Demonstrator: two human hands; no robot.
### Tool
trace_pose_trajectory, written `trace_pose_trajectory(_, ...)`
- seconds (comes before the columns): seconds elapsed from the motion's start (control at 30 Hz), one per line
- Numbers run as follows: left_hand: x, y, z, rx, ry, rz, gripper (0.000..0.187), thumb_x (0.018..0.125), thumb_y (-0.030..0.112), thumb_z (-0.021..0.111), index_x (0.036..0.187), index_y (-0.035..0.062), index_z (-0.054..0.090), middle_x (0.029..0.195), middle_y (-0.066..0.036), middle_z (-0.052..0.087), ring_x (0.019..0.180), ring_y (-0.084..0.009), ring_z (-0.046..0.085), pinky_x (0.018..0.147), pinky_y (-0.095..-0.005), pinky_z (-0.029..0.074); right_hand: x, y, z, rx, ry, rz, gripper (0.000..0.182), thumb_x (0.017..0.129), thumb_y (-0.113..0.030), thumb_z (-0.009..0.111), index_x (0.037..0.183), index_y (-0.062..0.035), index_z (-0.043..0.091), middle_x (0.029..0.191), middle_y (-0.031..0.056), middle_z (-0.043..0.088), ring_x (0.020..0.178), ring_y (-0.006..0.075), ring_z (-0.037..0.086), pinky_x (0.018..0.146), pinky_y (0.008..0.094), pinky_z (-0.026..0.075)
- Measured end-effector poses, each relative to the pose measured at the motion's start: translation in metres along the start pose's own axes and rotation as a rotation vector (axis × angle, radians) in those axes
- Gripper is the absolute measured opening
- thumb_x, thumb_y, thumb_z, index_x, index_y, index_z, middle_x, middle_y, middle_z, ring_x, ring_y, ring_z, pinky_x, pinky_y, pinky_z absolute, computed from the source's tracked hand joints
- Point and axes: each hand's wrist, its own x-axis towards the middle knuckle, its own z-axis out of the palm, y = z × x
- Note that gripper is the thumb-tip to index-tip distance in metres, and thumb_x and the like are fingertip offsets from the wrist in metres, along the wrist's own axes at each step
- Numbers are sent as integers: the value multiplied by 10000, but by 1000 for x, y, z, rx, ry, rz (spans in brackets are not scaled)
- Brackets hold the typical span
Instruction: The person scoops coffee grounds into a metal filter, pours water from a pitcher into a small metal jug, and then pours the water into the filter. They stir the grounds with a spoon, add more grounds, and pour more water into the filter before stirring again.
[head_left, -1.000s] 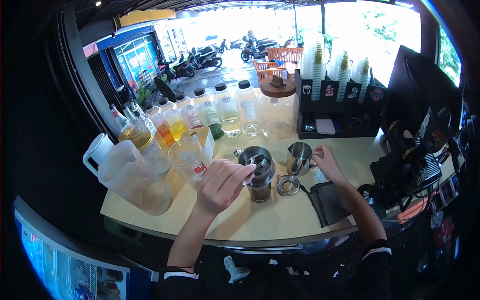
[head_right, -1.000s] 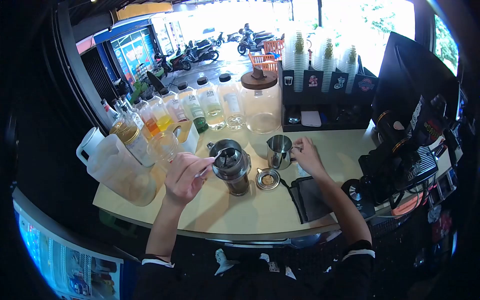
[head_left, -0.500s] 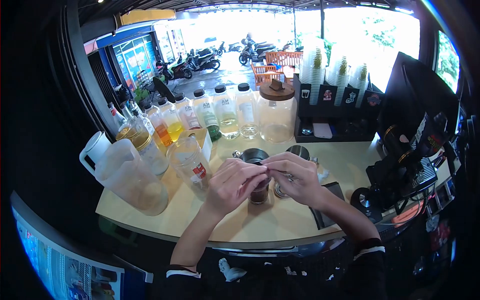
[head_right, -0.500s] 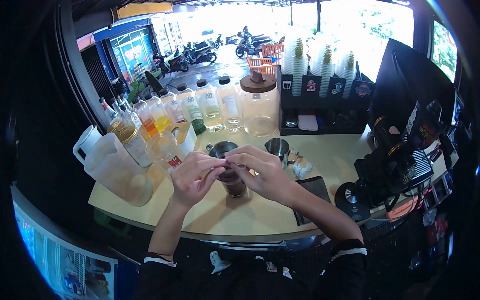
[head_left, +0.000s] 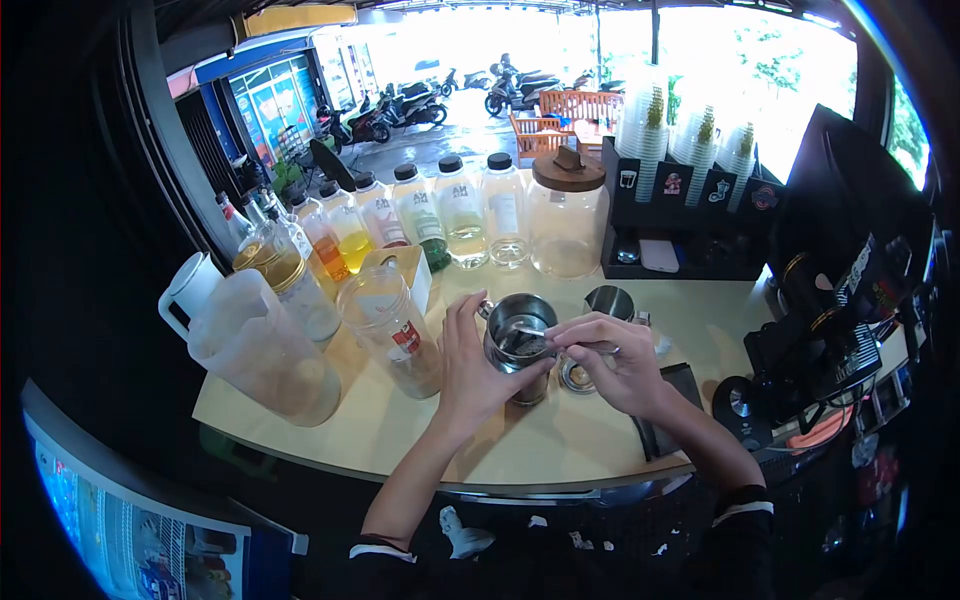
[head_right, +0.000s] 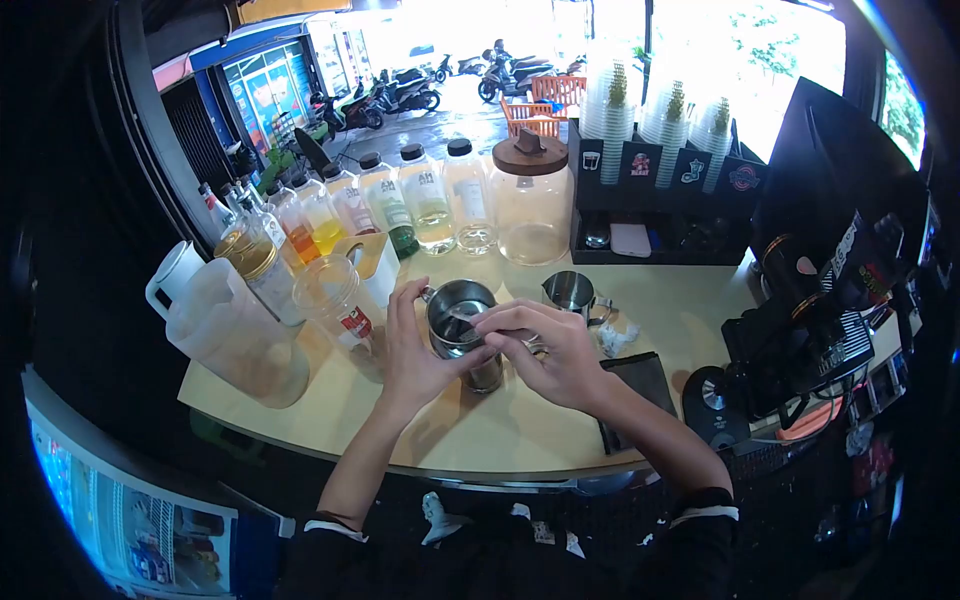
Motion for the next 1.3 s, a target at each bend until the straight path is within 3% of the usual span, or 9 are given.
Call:
trace_pose_trajectory(0.17,6,-1,0,-81,-42,-70,942,518,348,907,1248,17,411,1178,-139,496,1114,-279,523,941,-396,443,0,0,-2,45,22,50,112,880,-14,586,986,15,611,1020,141,663,892,204,673,752,304,555)
trace_pose_trajectory(0.37,15,-14,-3,-425,-123,-69,916,487,178,914,1250,41,426,1202,-88,478,1169,-219,505,987,-360,444,0,2,-8,481,-48,174,142,959,-48,467,1048,31,545,1076,150,604,1004,187,603,896,326,485)
trace_pose_trajectory(0.57,28,-23,-9,-428,-188,169,941,482,107,900,1281,74,406,1305,-91,379,1232,-221,451,1049,-349,401,11,-3,-21,621,-99,285,166,995,-107,392,1064,14,482,1106,165,586,1014,179,581,914,334,467)
trace_pose_trajectory(0.63,30,-26,-8,-374,-131,248,936,457,161,897,1260,76,425,1257,-97,425,1180,-238,492,966,-344,476,16,-3,-24,602,-80,295,176,998,-117,384,1065,12,482,1102,165,596,1003,172,584,904,331,471)
trace_pose_trajectory(0.97,31,-19,-12,-433,-192,285,930,481,103,893,1271,65,405,1304,-107,369,1226,-256,457,1007,-348,470,30,-2,-42,391,-207,255,172,995,-115,388,1032,4,507,995,128,657,920,148,615,815,306,500)
trace_pose_trajectory(1.3,27,-17,-7,-446,-155,332,927,495,101,895,1281,73,405,1314,-114,355,1255,-276,423,1007,-353,470,37,-13,-30,313,-110,193,162,990,-91,394,1011,29,501,948,118,651,858,138,639,753,287,531)
